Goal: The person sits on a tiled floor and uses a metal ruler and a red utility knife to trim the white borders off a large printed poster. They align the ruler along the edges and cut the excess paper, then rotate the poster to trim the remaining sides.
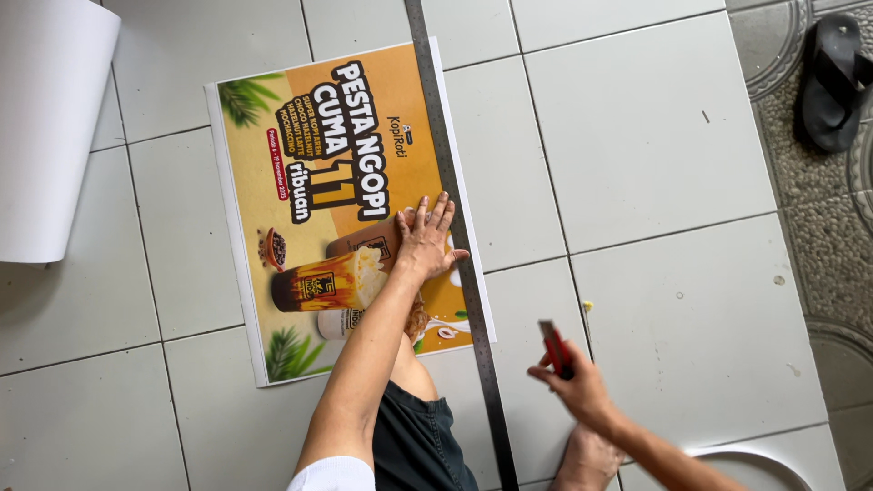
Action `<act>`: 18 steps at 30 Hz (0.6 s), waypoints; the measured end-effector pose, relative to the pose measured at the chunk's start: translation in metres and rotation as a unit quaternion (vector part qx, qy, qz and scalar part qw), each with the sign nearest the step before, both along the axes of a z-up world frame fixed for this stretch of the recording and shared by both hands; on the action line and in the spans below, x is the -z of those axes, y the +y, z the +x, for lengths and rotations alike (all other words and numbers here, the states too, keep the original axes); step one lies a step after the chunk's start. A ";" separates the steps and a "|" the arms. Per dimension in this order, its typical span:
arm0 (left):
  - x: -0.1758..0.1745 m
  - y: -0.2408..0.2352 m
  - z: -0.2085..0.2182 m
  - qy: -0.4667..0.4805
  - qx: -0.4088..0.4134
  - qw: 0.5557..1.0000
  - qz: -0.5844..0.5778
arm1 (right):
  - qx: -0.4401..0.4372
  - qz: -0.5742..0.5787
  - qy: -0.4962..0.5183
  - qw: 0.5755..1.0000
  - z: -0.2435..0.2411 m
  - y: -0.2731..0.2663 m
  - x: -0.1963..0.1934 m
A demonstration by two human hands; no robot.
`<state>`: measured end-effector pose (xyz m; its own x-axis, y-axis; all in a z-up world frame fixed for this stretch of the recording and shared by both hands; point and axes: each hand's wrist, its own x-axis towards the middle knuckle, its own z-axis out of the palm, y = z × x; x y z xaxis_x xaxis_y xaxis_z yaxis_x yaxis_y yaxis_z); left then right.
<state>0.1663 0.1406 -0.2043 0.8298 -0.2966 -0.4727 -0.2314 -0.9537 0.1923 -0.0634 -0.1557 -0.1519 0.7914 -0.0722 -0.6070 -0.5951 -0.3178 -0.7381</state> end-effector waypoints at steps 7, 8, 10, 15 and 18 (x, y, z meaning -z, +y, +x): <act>-0.022 -0.006 0.001 0.028 0.024 0.998 0.051 | -0.118 -0.156 0.009 0.981 0.069 -0.015 -0.127; -0.026 -0.007 -0.003 0.006 0.015 0.999 0.031 | -0.107 -0.169 0.002 0.980 0.072 -0.015 -0.131; -0.025 -0.006 -0.002 0.007 0.010 1.000 0.018 | -0.105 -0.166 0.018 0.980 0.078 0.003 -0.135; -0.015 -0.004 -0.006 -0.004 0.011 1.000 0.002 | -0.046 -0.129 0.075 0.988 0.046 0.051 -0.062; -0.014 -0.001 -0.009 -0.006 0.004 1.000 -0.002 | -0.024 -0.134 0.064 0.989 -0.002 0.072 0.013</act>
